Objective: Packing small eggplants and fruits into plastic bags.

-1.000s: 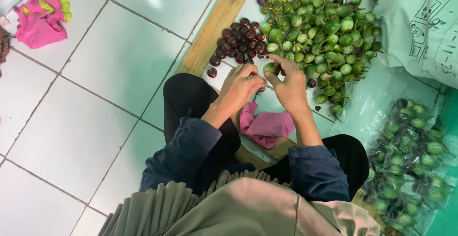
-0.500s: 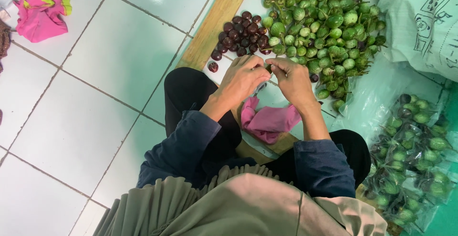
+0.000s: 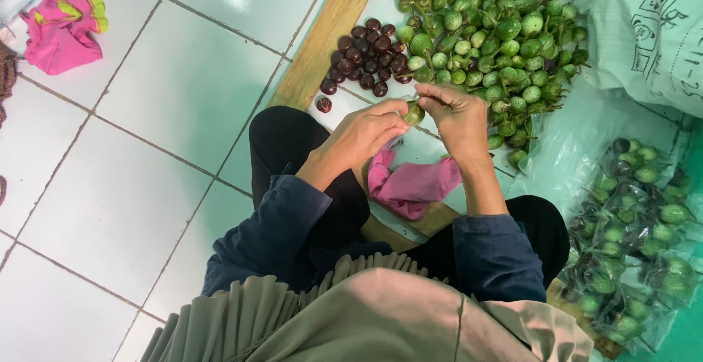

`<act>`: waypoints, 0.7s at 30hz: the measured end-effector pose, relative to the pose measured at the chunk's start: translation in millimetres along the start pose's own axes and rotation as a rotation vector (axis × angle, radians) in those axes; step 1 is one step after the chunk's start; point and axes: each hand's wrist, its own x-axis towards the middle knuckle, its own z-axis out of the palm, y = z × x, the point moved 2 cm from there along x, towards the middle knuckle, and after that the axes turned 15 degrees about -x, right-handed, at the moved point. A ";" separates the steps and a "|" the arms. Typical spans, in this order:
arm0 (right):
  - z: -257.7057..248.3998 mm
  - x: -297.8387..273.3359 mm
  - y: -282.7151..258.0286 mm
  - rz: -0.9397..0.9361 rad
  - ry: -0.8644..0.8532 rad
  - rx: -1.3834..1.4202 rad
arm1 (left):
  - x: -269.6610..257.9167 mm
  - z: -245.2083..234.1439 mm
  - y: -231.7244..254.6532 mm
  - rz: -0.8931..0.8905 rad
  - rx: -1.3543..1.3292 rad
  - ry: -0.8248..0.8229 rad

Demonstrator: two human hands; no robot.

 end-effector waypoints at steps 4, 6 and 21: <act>12.1 -2.0 6.8 0.025 0.014 0.004 | -5.2 -0.2 -10.8 0.046 0.042 0.000; 12.8 -2.7 2.7 0.011 0.076 -0.010 | -5.6 -2.5 -5.3 0.089 0.048 -0.008; 25.9 -6.9 -18.6 -0.123 0.001 -0.060 | -4.2 -10.7 4.0 0.124 0.084 -0.056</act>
